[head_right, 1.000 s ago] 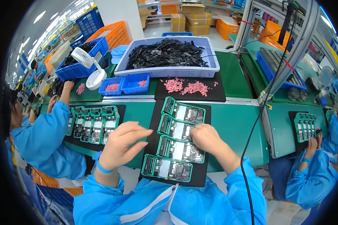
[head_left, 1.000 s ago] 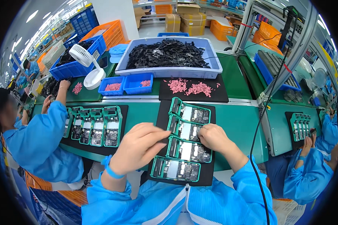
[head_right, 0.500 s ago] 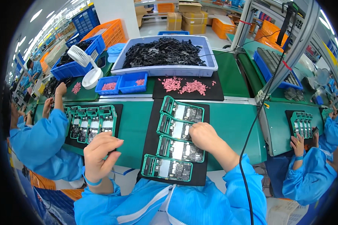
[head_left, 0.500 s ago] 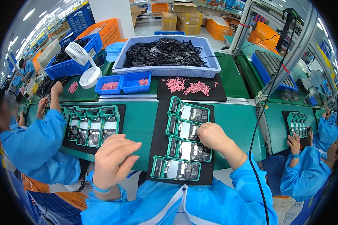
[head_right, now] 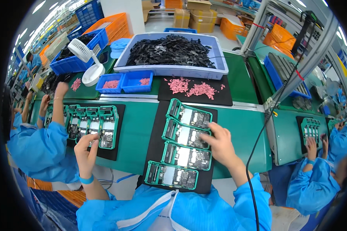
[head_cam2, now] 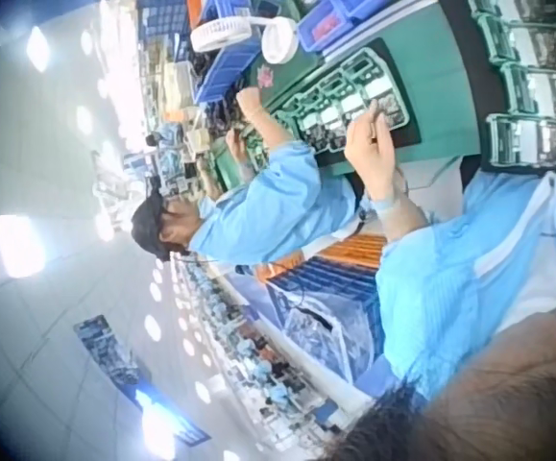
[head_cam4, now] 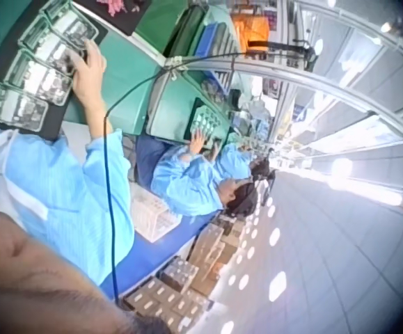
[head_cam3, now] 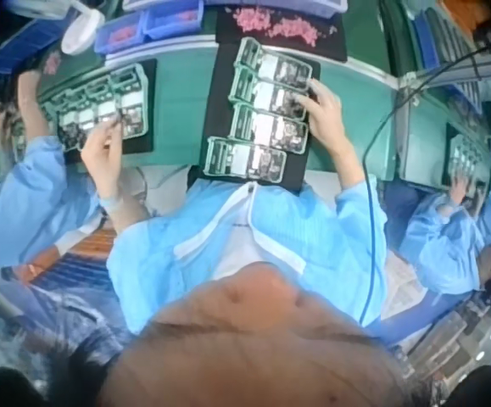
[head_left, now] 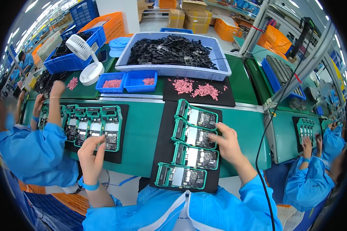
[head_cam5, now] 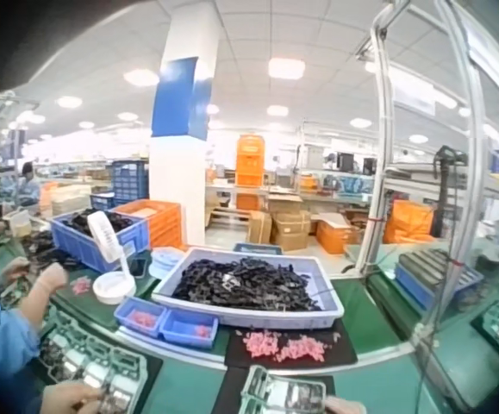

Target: Assembling small electronic components onto printed circuit boards on a factory assembly line.

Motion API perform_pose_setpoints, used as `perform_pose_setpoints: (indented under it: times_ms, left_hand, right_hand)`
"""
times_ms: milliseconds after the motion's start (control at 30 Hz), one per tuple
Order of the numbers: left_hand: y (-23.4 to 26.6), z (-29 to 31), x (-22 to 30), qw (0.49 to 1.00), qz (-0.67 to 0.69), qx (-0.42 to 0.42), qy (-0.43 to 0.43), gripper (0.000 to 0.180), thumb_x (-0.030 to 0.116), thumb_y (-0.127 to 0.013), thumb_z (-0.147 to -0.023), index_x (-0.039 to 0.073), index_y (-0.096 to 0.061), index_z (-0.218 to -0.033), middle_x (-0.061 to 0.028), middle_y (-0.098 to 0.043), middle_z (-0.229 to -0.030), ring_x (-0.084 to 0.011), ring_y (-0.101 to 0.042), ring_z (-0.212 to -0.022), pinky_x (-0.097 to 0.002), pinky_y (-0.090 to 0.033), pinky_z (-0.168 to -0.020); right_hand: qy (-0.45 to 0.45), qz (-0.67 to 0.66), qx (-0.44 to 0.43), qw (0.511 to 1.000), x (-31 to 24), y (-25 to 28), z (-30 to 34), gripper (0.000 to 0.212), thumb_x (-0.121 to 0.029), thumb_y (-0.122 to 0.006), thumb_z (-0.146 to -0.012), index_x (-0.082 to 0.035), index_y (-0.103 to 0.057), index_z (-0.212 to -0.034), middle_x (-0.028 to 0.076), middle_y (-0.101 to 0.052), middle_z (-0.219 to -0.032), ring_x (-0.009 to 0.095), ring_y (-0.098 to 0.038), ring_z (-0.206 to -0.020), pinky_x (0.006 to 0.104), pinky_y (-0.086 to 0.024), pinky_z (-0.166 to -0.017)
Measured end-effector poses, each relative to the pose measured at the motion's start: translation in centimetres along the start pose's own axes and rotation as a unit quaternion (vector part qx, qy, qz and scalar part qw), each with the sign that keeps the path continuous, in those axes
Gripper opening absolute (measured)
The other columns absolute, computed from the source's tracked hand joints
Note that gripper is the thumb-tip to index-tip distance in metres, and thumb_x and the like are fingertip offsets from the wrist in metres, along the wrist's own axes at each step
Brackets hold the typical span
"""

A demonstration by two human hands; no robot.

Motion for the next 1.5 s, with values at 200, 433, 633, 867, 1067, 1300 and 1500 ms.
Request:
perform_pose_setpoints:
  times_ms: [200, 433, 633, 867, 1067, 1300, 1500]
  left_hand:
    - [2.6, 2.0, -7.9, 0.986, -0.111, 0.111, 0.055, 0.017, 0.001, -0.065, -0.077, 0.000, -0.066, -0.094, -0.0156, -0.066, -0.095, -0.0320, -0.063, -0.090, -0.0368, -0.050, -0.079]
    - [7.8, 4.8, -20.5, 0.942, -0.164, 0.204, 0.209, 0.026, 0.017, -0.061, -0.087, -0.003, -0.063, -0.104, -0.0220, -0.063, -0.105, -0.0375, -0.060, -0.096, -0.0421, -0.048, -0.083]
    - [6.5, 3.7, -27.6, 0.927, -0.180, 0.166, 0.283, 0.050, 0.041, -0.048, -0.093, 0.002, -0.052, -0.125, -0.0259, -0.060, -0.113, -0.0431, -0.056, -0.104, -0.0474, -0.044, -0.089]
    - [4.9, 1.7, -39.2, 0.898, -0.386, -0.051, 0.205, 0.034, 0.006, -0.040, -0.090, 0.000, -0.054, -0.121, -0.0236, -0.055, -0.120, -0.0358, -0.055, -0.108, -0.0431, -0.043, -0.095]
    - [8.1, 3.8, -41.8, 0.933, -0.183, 0.127, 0.285, 0.055, 0.044, -0.035, -0.099, 0.000, -0.052, -0.126, -0.0266, -0.055, -0.122, -0.0419, -0.052, -0.112, -0.0431, -0.041, -0.094]
    - [7.9, 3.5, -41.3, 0.928, -0.190, 0.133, 0.291, 0.059, 0.045, -0.033, -0.100, -0.004, -0.049, -0.128, -0.0260, -0.053, -0.127, -0.0407, -0.049, -0.116, -0.0399, -0.038, -0.098]
    - [8.6, 4.8, -44.5, 0.936, -0.195, 0.106, 0.272, 0.070, 0.056, -0.030, -0.097, -0.001, -0.045, -0.134, -0.0262, -0.047, -0.133, -0.0415, -0.045, -0.121, -0.0391, -0.037, -0.100]
  right_hand:
    - [-0.353, -0.163, 0.045, 0.920, 15.2, -4.0, 3.2, 0.046, -0.021, -0.064, -0.086, 0.004, -0.053, -0.123, 0.020, -0.066, -0.103, 0.027, -0.064, -0.091, 0.0361, -0.050, -0.080]
    - [-0.435, -0.345, 0.041, 0.830, 18.0, -6.8, 3.4, 0.024, -0.016, -0.060, -0.091, 0.005, -0.057, -0.104, 0.004, -0.061, -0.089, 0.010, -0.055, -0.079, 0.0247, -0.044, -0.072]
    - [-0.375, -0.572, 0.186, 0.706, 14.3, -6.4, 3.3, 0.010, -0.007, -0.049, -0.094, 0.000, -0.056, -0.100, 0.007, -0.063, -0.096, 0.013, -0.060, -0.086, 0.0273, -0.048, -0.078]
    - [-0.424, -0.516, 0.422, 0.613, 17.2, -2.1, 13.8, 0.014, -0.007, -0.057, -0.090, 0.000, -0.059, -0.103, 0.006, -0.064, -0.097, 0.015, -0.059, -0.089, 0.0280, -0.047, -0.080]
    - [-0.387, -0.384, 0.612, 0.573, 20.6, 7.6, 25.9, 0.007, -0.006, -0.057, -0.090, 0.000, -0.059, -0.095, 0.004, -0.063, -0.093, 0.013, -0.058, -0.085, 0.0253, -0.046, -0.078]
    - [-0.442, -0.184, 0.720, 0.503, 23.7, 16.5, 37.1, 0.015, -0.005, -0.052, -0.092, 0.007, -0.057, -0.098, 0.012, -0.063, -0.095, 0.019, -0.060, -0.081, 0.0311, -0.049, -0.073]
    - [-0.556, -0.114, 0.563, 0.600, 25.5, 16.1, 36.3, 0.030, -0.004, -0.054, -0.082, 0.012, -0.056, -0.108, 0.023, -0.062, -0.106, 0.030, -0.060, -0.096, 0.0394, -0.045, -0.085]
Point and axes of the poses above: each hand's wrist, its own z-axis away from the middle knuckle, its own y-axis out of the back of the hand, x = y × z, the point moved 10 cm from there along -z, towards the middle knuckle
